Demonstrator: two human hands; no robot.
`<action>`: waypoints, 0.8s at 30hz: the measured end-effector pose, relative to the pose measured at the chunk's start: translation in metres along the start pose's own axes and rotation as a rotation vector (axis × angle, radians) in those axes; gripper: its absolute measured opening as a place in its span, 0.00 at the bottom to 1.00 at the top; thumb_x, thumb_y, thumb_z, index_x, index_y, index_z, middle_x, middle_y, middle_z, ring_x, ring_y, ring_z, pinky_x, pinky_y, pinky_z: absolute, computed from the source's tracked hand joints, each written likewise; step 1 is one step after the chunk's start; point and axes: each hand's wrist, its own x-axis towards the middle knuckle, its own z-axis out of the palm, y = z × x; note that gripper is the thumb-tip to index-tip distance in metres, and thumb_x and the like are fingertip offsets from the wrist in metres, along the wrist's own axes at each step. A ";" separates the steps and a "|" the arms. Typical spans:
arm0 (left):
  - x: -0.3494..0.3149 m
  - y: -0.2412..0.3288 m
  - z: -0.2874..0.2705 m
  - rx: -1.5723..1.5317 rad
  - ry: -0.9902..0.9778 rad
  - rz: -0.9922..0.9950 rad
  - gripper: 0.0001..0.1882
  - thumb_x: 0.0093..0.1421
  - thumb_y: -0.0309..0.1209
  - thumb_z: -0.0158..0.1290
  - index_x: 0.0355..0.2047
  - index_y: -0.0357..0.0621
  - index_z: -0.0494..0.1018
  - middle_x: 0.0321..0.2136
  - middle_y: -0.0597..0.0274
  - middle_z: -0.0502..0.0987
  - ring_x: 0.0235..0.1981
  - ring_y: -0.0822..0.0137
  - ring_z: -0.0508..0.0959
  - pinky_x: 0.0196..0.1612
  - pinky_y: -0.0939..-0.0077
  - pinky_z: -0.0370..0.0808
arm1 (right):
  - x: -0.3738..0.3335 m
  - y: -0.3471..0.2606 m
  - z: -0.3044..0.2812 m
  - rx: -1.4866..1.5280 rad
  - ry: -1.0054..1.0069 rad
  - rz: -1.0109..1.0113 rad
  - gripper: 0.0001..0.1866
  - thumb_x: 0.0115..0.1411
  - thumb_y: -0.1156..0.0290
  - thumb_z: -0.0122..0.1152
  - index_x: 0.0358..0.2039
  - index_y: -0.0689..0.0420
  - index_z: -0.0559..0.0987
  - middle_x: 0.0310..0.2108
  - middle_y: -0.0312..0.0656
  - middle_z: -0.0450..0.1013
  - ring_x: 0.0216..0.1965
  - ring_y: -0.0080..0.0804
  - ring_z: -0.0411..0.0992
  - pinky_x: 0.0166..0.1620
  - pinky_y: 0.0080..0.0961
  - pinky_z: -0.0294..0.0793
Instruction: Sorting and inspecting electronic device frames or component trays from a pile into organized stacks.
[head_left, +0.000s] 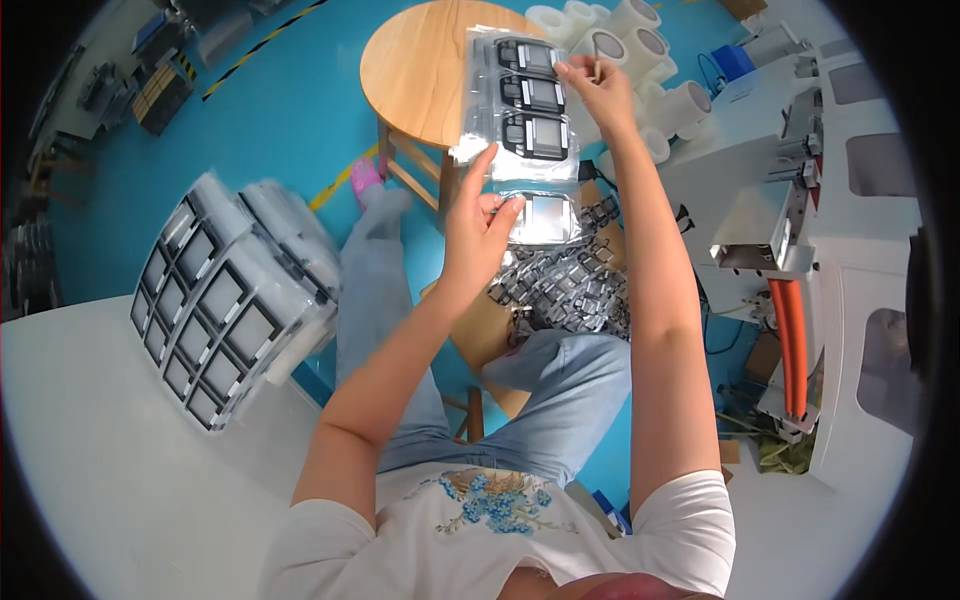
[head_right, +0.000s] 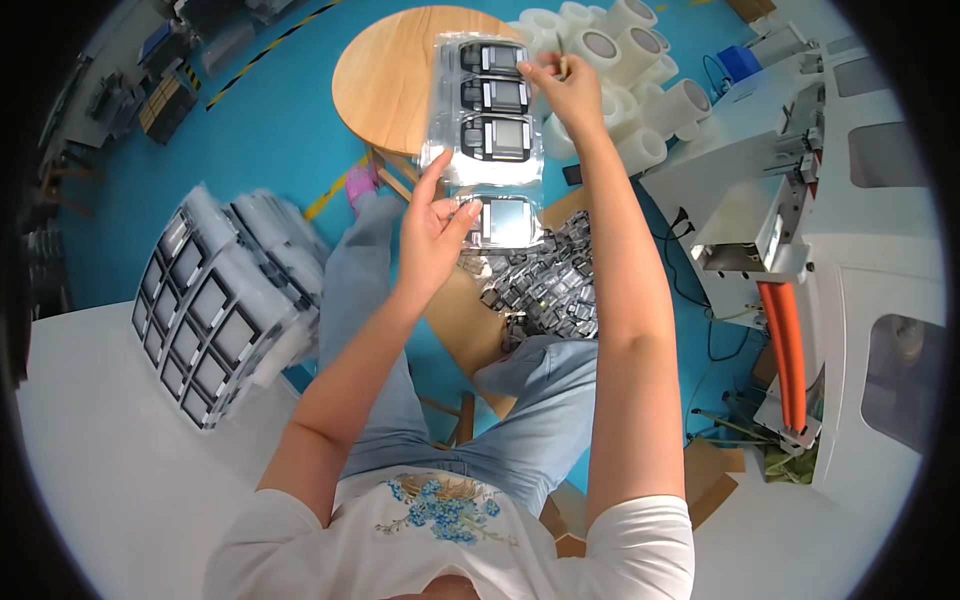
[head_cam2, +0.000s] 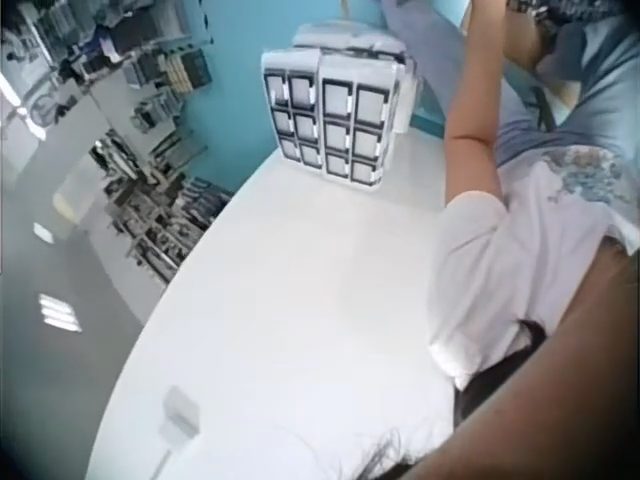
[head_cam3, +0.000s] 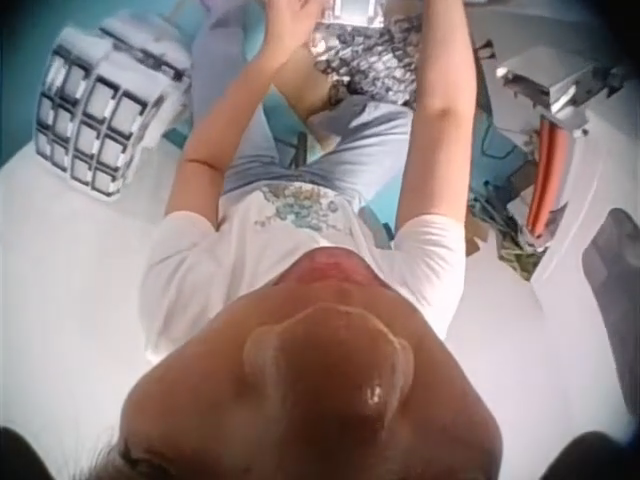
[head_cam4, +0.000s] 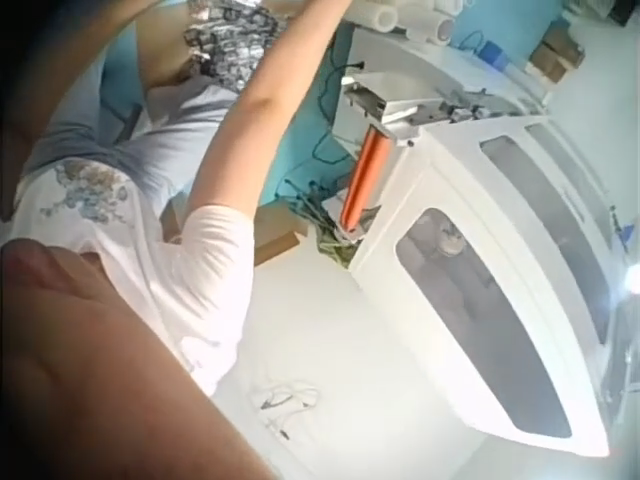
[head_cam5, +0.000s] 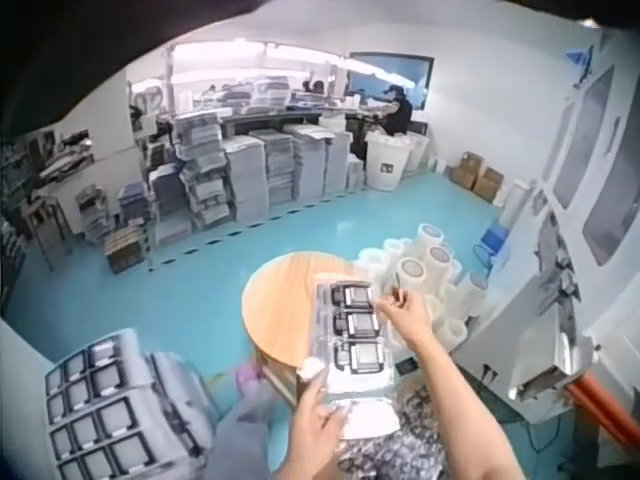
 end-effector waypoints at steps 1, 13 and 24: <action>0.002 -0.001 -0.003 0.008 0.007 -0.016 0.36 0.64 0.19 0.52 0.70 0.44 0.50 0.29 0.62 0.79 0.28 0.81 0.74 0.29 0.88 0.68 | -0.003 0.000 0.006 -0.117 0.116 -0.086 0.20 0.55 0.55 0.71 0.31 0.61 0.80 0.25 0.27 0.68 0.25 0.17 0.61 0.29 0.17 0.62; 0.009 0.014 -0.010 0.173 -0.035 -0.197 0.38 0.61 0.20 0.53 0.70 0.53 0.54 0.22 0.66 0.77 0.22 0.81 0.71 0.28 0.83 0.71 | -0.137 -0.056 -0.013 -0.448 -0.203 -0.450 0.13 0.56 0.81 0.62 0.42 0.56 0.83 0.31 0.42 0.74 0.32 0.38 0.73 0.35 0.28 0.73; 0.013 0.011 -0.017 0.066 -0.091 -0.269 0.39 0.61 0.24 0.56 0.70 0.54 0.55 0.14 0.78 0.66 0.19 0.85 0.60 0.24 0.86 0.60 | -0.133 -0.048 0.015 -0.689 -0.250 -0.821 0.14 0.46 0.75 0.59 0.36 0.55 0.83 0.28 0.35 0.74 0.34 0.34 0.74 0.35 0.31 0.70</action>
